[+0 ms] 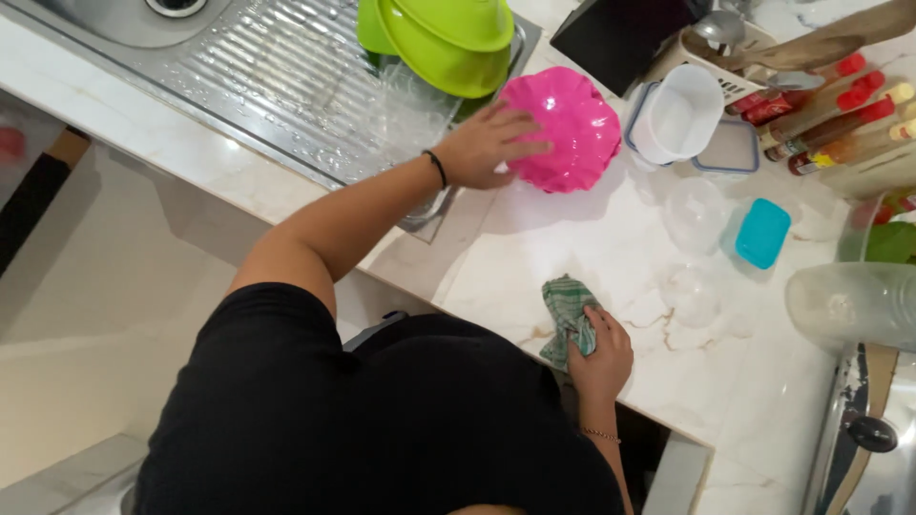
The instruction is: The person dries various kitchen items using a cloth. They wipe a pink bowl, a green plate, and a clear plastic container, then place them on the counter. The person also wipes the countertop surface with the cloth.
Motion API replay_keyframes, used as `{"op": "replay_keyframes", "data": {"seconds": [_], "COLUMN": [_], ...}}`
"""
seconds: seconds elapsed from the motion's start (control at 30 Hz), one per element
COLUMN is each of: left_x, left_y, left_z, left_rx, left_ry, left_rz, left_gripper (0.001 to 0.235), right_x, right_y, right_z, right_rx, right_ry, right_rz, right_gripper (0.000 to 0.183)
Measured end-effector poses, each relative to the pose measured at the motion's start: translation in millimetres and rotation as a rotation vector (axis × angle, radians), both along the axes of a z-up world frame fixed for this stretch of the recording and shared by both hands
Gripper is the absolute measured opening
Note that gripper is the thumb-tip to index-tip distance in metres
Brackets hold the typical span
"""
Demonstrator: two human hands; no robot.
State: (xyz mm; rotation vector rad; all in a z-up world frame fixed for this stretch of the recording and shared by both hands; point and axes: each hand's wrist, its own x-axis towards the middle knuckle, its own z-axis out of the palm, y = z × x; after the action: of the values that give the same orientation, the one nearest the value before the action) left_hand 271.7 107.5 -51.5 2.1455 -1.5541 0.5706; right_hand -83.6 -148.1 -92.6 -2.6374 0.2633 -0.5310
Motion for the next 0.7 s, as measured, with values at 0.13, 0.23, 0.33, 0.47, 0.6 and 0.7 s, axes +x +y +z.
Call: {"op": "replay_keyframes", "data": {"seconds": [0.13, 0.23, 0.33, 0.47, 0.6, 0.7], "left_x": [50.9, 94.7, 141.5, 189.9, 210.9, 208.9], "left_y": [39.8, 71.8, 96.6, 103.8, 112.3, 110.6], "left_z": [26.8, 43.8, 43.8, 44.2, 33.5, 42.3], "left_rx": [0.106, 0.126, 0.232, 0.431, 0.408, 0.400], "left_ry": [-0.002, -0.039, 0.047, 0.024, -0.095, 0.018], "left_rz": [0.132, 0.236, 0.288, 0.339, 0.318, 0.282], "left_gripper": [0.071, 0.080, 0.085, 0.090, 0.086, 0.082], "right_x": [11.1, 13.4, 12.6, 15.9, 18.8, 22.2], "right_y": [32.1, 44.8, 46.0, 48.3, 55.3, 58.1], "right_z": [1.9, 0.6, -5.6, -1.2, 11.3, 15.4], "right_rx": [-0.053, -0.090, -0.113, -0.112, -0.079, -0.068], "right_ry": [-0.023, -0.064, -0.067, -0.076, -0.072, -0.083], "right_rz": [-0.050, -0.106, -0.143, -0.158, -0.170, -0.163], "right_gripper": [0.057, 0.056, 0.057, 0.057, 0.059, 0.057]}}
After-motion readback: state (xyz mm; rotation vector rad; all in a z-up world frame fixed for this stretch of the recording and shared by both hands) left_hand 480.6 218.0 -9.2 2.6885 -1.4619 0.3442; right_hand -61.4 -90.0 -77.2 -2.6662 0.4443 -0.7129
